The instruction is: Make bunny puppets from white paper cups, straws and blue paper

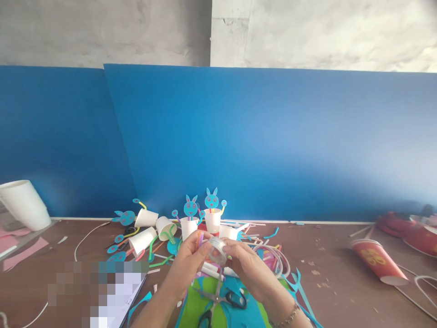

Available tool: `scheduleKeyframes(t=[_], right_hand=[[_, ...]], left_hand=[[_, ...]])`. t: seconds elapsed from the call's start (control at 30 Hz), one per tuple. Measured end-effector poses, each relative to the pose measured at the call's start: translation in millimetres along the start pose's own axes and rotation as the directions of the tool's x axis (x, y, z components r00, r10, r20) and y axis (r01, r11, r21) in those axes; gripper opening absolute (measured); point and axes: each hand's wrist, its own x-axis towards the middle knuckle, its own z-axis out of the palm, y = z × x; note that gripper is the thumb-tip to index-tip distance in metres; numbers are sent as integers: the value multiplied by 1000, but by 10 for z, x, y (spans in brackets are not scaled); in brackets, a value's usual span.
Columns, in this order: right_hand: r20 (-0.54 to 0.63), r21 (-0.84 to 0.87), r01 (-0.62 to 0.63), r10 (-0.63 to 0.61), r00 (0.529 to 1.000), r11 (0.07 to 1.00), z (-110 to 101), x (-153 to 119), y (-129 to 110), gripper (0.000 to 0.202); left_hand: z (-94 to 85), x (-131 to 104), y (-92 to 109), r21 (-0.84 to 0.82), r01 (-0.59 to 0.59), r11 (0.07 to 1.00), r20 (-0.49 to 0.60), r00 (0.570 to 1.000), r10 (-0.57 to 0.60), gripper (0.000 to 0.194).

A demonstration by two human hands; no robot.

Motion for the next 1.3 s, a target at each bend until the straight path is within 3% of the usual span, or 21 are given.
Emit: scheduleKeyframes(t=[0.3,0.5,0.7,0.8,0.9,1.1,1.3], right_hand=[[48,67,13,-16,999,998,-18,-1,-20,17],[-27,115,17,-14,1000,993,-55,-15,26,13],[20,47,16,-17,1000,999,6,-6,-20,20],[81,110,36,-45,996,993,30,-3,-52,20],[121,200,-35,11,993,979,26,-14,-67,27],[21,185,-65,62,998,981,21,-17,-50,17],[122,131,-8,-8,992,991,38,-14,-104,20]], left_hand=[[42,-47,44,-15,-46,999,7,999,47,42],[14,-30,36,-25,-72,997,22,997,72,39],[-1,-35,25,-5,-64,998,35,997,64,40],[-6,-39,22,-12,-70,997,37,997,70,39],[-13,-39,19,9,-82,997,67,994,81,40],[-11,-31,26,21,-83,996,80,994,81,39],[13,-52,14,-3,-56,998,52,997,56,43]])
